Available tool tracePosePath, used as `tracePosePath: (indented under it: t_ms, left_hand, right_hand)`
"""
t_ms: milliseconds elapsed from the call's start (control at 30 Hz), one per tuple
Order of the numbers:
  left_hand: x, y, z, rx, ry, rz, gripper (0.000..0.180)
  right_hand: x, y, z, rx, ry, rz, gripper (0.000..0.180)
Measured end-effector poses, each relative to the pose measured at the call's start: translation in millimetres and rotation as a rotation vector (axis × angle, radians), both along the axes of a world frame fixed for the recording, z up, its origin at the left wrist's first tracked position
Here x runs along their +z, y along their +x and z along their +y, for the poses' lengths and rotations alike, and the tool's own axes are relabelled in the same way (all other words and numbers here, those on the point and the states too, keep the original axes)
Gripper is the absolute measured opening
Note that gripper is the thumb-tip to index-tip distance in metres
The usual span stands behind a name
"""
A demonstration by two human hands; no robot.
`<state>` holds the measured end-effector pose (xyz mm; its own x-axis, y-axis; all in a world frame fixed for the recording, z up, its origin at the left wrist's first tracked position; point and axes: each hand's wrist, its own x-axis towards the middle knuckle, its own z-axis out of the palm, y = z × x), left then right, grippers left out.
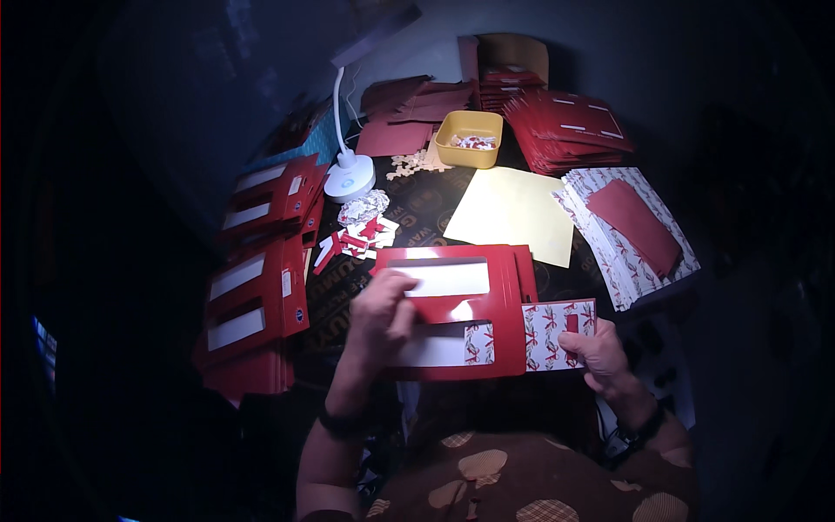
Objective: Insert greeting cards and envelopes into retail packaging sleeves.
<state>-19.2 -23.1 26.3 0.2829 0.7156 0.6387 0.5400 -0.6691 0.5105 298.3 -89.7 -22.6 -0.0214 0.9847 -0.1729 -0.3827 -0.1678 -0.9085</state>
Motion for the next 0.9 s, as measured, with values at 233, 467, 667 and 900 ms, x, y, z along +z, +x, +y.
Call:
tracePosePath:
  t_ms: [233,467,667,900]
  left_hand:
    - [-20.3,-26.2,-35.4,0.541,-0.377,0.081,0.025]
    - [-27.1,-32.7,-31.7,0.432,-0.584,-0.079,0.024]
    - [-17.1,-19.7,-35.4,0.299,-0.564,-0.341,0.029]
    - [-27.4,-8.6,-26.8,-0.309,-0.722,-1.217,0.035]
  right_hand:
    - [-4.4,2.9,2.9,0.036,0.000,-0.017,0.020]
    - [-4.1,-8.2,6.8,0.053,0.117,-0.080,0.017]
    - [6.5,-17.0,24.8,-0.094,0.300,-0.120,0.021]
    - [29.1,-36.8,61.7,-0.144,0.619,-0.223,0.031]
